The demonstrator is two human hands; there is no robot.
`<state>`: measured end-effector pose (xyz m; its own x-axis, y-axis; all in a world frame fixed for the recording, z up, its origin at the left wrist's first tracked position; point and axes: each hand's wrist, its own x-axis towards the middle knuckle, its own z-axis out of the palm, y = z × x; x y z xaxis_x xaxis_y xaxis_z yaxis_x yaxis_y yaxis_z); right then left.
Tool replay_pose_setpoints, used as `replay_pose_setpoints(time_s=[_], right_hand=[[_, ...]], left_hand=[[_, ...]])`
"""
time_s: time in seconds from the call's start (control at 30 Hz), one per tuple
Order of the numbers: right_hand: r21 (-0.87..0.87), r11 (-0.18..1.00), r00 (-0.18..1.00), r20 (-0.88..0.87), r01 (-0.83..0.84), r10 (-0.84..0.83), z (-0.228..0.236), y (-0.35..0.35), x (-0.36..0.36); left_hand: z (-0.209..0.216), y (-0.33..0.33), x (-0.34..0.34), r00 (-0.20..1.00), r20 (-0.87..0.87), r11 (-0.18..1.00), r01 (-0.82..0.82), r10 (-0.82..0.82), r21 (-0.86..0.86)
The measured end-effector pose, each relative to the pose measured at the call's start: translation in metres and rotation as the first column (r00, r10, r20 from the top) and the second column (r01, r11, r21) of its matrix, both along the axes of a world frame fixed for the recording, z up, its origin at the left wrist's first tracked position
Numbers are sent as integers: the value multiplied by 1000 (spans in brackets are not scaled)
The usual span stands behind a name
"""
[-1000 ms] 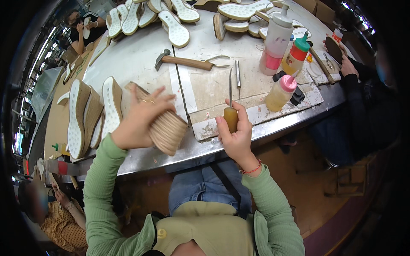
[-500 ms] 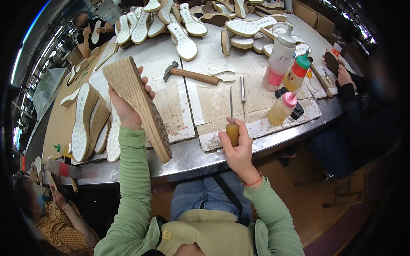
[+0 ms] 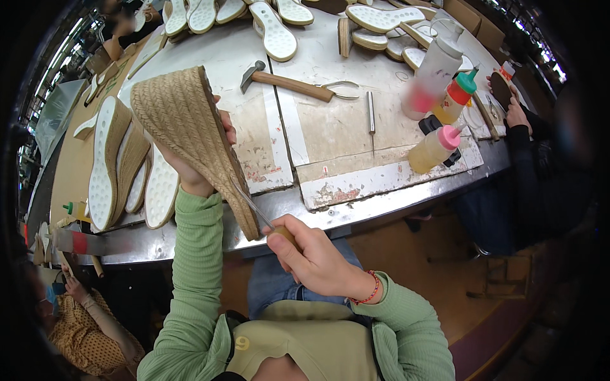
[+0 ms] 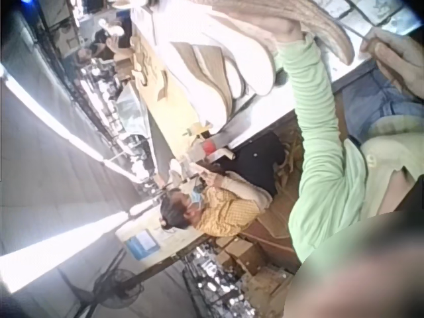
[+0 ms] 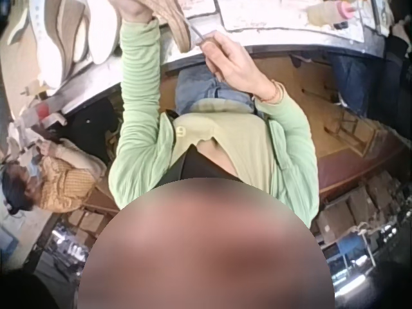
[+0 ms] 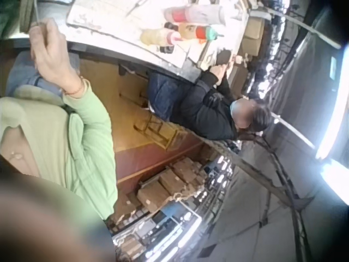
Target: The person uses a metal awl to puncture and align the woven sole of a wedge shoe, then switches to a wooden-handled awl to continue working along the sole edge. The person handles multiple shoe soles on the table and repositions the shoe repeatedly while working.
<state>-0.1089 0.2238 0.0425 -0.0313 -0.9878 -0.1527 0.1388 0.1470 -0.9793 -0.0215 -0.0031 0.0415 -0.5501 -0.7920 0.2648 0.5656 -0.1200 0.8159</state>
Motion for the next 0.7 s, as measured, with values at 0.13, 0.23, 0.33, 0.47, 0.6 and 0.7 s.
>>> replay_pose_setpoints(time_s=[0.13,0.23,0.33,0.47,0.6,0.7], right_hand=[[59,997,995,84,-53,48,3,-1,1],[118,990,988,142,-81,64,9,0,-1],[141,984,979,185,-113,86,14,-1,-2],[125,986,987,126,-110,95,14,-4,-2],[-149,989,862,-503,-15,-63,13,-6,3],[-182,983,609,-780,-3,-143,20,-4,6]], left_hand=[[-1,1,1,998,-56,1000,-7,8,22],[-3,4,-1,991,-120,998,-49,53,40],[-2,3,1,995,-102,1000,-9,10,7],[-4,0,-1,987,-147,996,-63,71,56],[-4,-2,-4,971,-208,992,-106,120,74],[-5,-2,-4,962,-207,984,-164,176,74]])
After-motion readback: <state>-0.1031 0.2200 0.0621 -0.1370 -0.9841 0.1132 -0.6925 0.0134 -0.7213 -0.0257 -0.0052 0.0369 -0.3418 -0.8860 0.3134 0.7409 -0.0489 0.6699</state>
